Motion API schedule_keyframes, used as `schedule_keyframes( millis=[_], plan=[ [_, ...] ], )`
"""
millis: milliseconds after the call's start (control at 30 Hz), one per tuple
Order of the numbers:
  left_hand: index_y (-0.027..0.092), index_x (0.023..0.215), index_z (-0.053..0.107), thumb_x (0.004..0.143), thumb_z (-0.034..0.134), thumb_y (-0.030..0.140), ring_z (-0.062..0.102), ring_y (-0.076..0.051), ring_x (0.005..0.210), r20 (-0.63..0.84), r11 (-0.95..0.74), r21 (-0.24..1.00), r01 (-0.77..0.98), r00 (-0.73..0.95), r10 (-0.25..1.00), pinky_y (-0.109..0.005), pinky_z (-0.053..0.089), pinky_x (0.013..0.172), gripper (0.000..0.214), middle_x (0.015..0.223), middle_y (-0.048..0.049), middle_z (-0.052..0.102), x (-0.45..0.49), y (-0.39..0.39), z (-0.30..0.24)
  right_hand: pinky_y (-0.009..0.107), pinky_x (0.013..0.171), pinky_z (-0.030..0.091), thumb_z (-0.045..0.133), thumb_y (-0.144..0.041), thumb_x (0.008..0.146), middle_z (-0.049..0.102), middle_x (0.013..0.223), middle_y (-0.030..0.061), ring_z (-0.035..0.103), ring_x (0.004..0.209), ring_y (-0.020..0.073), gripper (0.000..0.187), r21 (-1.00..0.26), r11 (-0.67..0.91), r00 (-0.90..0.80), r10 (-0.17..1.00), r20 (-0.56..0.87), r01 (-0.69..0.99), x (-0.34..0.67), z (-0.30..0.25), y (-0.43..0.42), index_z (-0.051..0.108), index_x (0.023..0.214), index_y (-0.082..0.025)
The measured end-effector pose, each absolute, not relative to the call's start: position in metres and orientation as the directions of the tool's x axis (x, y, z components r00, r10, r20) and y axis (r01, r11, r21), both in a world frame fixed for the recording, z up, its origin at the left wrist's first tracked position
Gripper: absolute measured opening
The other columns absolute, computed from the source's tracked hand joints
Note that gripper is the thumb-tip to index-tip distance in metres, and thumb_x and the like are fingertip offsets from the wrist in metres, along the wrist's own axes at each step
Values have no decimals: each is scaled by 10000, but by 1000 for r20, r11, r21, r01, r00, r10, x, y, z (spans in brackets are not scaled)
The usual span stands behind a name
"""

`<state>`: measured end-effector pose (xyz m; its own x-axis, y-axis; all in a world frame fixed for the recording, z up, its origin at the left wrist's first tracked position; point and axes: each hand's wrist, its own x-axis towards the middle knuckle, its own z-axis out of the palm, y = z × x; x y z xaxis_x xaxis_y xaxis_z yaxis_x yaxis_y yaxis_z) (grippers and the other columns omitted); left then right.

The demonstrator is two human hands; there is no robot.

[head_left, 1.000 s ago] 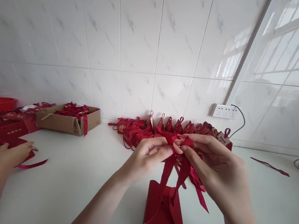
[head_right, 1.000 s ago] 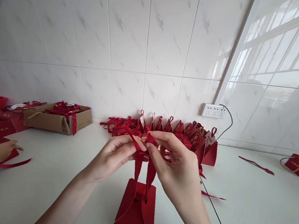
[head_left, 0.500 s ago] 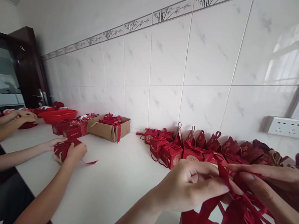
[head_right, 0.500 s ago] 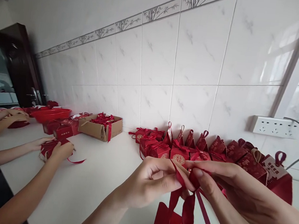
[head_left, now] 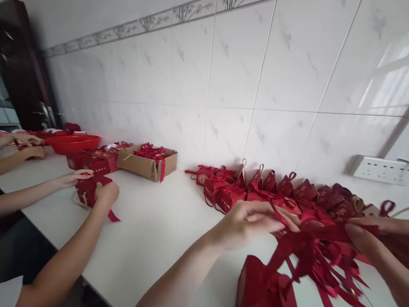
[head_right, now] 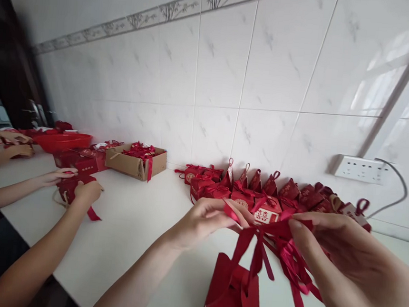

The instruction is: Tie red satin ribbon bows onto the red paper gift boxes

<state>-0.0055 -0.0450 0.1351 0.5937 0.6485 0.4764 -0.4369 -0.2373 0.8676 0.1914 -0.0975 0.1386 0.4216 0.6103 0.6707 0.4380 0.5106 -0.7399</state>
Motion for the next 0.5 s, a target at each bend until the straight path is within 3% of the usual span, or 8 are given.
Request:
schedule_keyframes(
  millis=[133,233,367,500],
  plan=[
    [152,734,716,727,697,253,637,-156,828,332,-19,751,-660,353,875,-266,529,735,103,857,-59,693,-8,-50,103,271,529,535,736,-391,594,669,748,36,622,657,181,219,-792,389,464,655,597,471,189,132,-116,656,728,-238],
    [123,697,694,678,732,224,631,-129,767,148,30,652,-758,166,975,-235,529,714,110,783,-48,690,-14,-56,85,245,514,497,700,-372,614,629,654,19,589,604,152,209,-871,277,551,685,475,406,192,119,-131,628,707,-199],
    [101,730,671,739,648,125,613,-92,685,-65,26,596,-802,-15,998,-196,525,642,35,773,-45,684,-25,-62,69,250,531,470,675,-348,632,580,621,-5,549,572,128,190,-930,187,632,690,353,315,213,89,-147,606,712,-189],
    [105,737,639,787,589,82,616,-90,685,-167,33,614,-789,-89,982,-189,541,629,74,802,-50,679,-39,-66,52,245,542,454,681,-352,655,553,650,-13,518,560,107,182,-964,175,648,714,264,199,238,59,-160,598,722,-205]
  ],
)
